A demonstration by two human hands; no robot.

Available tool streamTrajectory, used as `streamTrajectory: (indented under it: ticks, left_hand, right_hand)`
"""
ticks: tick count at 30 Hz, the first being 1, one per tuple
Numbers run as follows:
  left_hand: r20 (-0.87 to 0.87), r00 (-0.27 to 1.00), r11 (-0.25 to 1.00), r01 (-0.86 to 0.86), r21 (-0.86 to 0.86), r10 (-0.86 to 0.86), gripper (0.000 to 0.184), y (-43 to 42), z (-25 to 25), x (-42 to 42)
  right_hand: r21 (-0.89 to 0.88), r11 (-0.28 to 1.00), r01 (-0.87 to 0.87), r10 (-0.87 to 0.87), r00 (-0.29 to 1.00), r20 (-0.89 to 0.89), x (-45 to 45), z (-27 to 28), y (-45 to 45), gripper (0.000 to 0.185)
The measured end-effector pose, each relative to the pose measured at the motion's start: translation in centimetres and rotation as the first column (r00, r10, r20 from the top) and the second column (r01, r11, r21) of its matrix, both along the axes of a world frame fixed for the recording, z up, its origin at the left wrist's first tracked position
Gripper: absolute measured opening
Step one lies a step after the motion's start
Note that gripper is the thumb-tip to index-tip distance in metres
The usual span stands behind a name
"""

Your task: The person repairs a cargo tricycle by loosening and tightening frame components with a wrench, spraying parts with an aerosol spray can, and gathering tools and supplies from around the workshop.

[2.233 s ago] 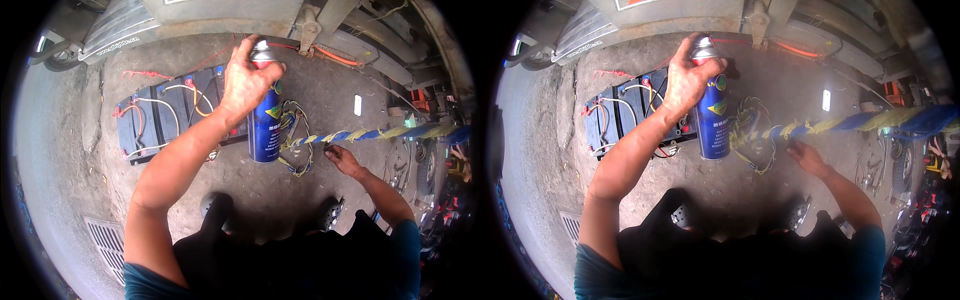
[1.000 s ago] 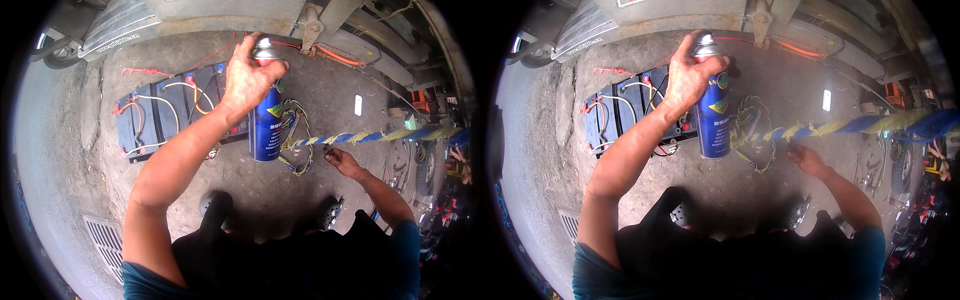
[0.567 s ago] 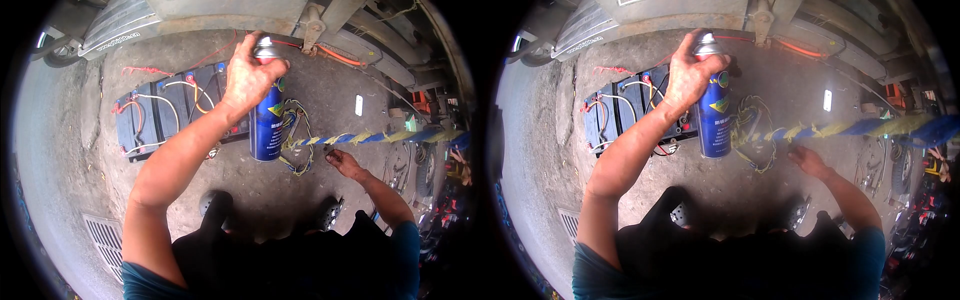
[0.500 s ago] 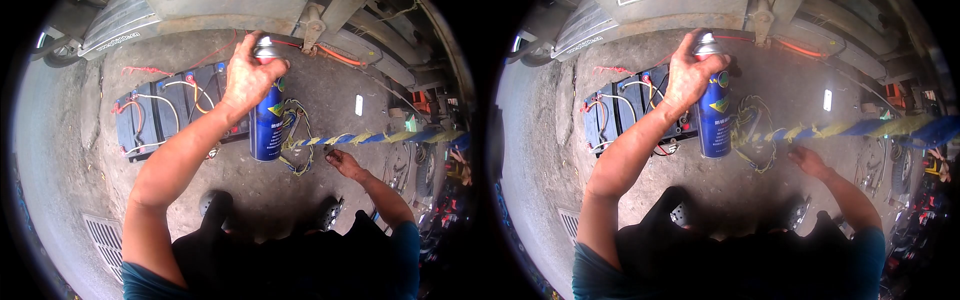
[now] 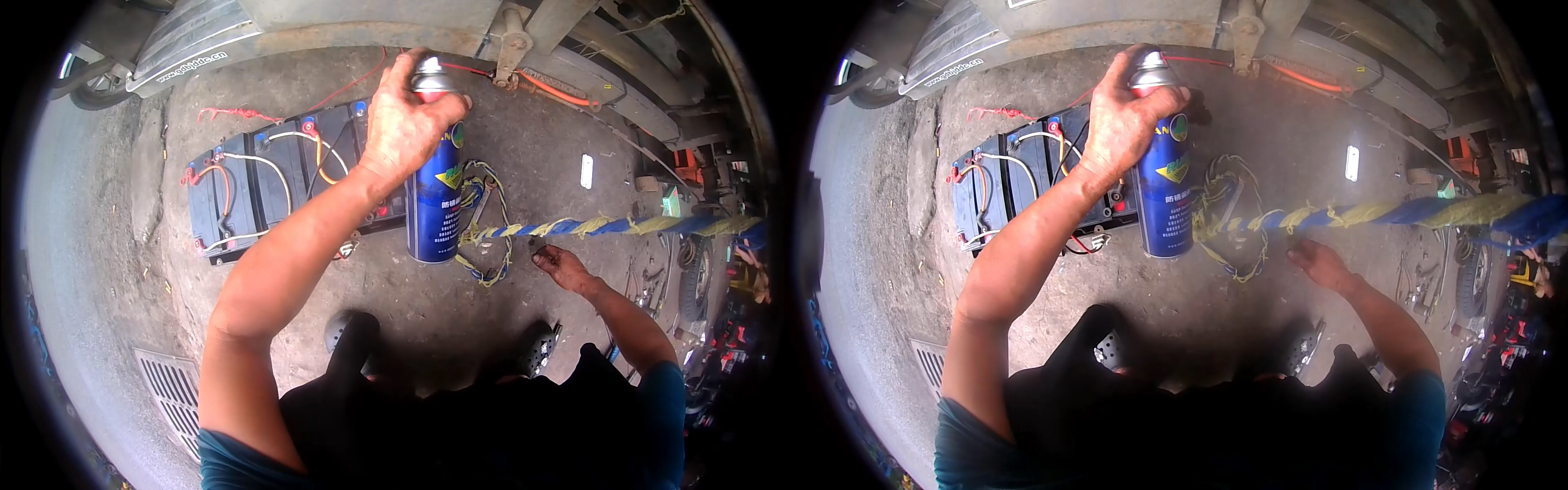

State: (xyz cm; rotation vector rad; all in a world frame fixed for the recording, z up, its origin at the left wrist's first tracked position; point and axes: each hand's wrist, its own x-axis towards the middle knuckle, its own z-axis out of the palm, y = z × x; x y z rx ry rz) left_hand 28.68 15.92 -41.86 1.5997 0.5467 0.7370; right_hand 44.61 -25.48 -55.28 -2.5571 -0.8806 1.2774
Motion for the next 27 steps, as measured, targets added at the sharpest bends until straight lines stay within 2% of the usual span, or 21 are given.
streamTrajectory:
  ticks: [6,10,15,18,24,27]
  left_hand:
    - [0.000,1.000,1.000,-0.001,0.007,0.001,0.066,0.0,0.0,0.0]
    - [-0.013,1.000,1.000,-0.002,0.024,0.002,0.066,0.1,0.1,-0.1]
    - [0.032,0.999,1.000,0.020,-0.024,-0.019,0.066,-0.1,0.1,0.0]
    - [0.029,0.999,0.999,0.026,-0.030,-0.025,0.066,-0.1,0.2,0.0]
    - [0.015,1.000,1.000,0.016,-0.003,-0.016,0.067,0.0,0.0,0.0]
    - [0.022,1.000,0.999,0.022,-0.037,-0.021,0.068,0.0,0.0,0.0]
  right_hand:
    - [-0.058,0.998,-0.007,0.006,1.000,-0.015,-0.2,0.8,0.5,0.063]
    - [-0.032,0.999,0.004,-0.004,1.000,-0.021,-0.2,0.5,0.2,0.063]
    - [-0.055,0.998,-0.011,0.012,1.000,0.004,-0.3,0.5,0.2,0.065]
    - [-0.082,0.997,0.013,-0.020,0.997,-0.078,-0.3,1.2,0.7,0.067]
    - [-0.071,0.997,-0.030,0.030,1.000,-0.004,-0.5,1.2,0.4,0.064]
    - [-0.087,0.996,-0.025,0.023,0.999,-0.024,-0.7,1.8,0.9,0.063]
